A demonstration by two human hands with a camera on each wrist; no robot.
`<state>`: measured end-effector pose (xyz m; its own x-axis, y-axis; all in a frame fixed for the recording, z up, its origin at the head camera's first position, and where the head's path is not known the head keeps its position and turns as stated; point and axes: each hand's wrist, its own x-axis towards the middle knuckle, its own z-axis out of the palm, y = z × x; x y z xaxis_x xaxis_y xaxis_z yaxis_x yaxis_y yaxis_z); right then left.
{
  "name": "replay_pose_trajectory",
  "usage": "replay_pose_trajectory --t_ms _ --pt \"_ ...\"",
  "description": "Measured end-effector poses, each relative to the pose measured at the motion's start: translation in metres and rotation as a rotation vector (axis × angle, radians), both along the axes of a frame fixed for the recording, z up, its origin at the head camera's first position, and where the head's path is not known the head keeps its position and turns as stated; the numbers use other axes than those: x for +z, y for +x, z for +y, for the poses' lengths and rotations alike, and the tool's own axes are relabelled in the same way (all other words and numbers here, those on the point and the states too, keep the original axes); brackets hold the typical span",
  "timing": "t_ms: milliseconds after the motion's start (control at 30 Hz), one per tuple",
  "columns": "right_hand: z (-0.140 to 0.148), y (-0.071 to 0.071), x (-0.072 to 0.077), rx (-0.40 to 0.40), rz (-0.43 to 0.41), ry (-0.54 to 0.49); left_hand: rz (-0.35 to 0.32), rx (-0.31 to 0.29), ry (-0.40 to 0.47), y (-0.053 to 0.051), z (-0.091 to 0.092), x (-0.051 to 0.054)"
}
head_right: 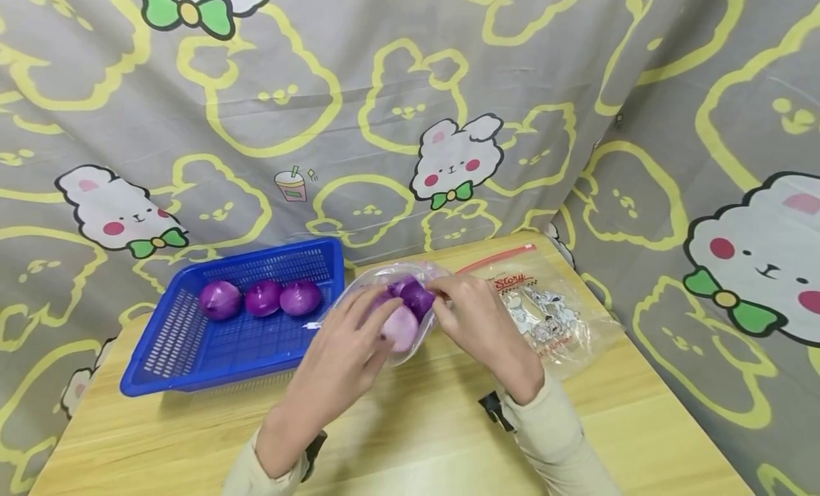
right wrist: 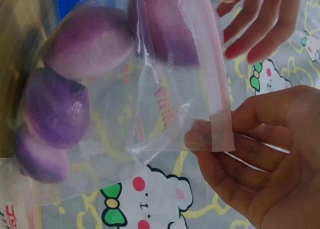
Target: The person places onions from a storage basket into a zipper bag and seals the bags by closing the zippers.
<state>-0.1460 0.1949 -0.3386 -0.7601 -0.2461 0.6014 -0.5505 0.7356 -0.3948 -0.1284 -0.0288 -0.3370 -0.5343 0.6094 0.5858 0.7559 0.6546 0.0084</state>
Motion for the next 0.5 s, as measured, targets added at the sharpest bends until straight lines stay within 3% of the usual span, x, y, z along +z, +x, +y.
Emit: replay_pose_trajectory --t_ms 100,233,367,500 --pt "-0.002 -0.002 0.000 0.006 0.007 0.003 -0.009 0.001 0.068 0.004 -0.016 0.008" --pt "-0.002 -0.004 0.000 0.009 0.001 -0.001 -0.042 0.048 0.110 0.008 -0.040 0.015" --pt "0.001 -0.003 -0.001 -0.007 -0.016 -0.007 -0.114 0.104 0.061 0.007 -0.057 0.015" --pt "0.006 -0.003 -0.001 0.006 -0.040 -0.001 -0.162 0.137 -0.004 -0.001 -0.064 0.007"
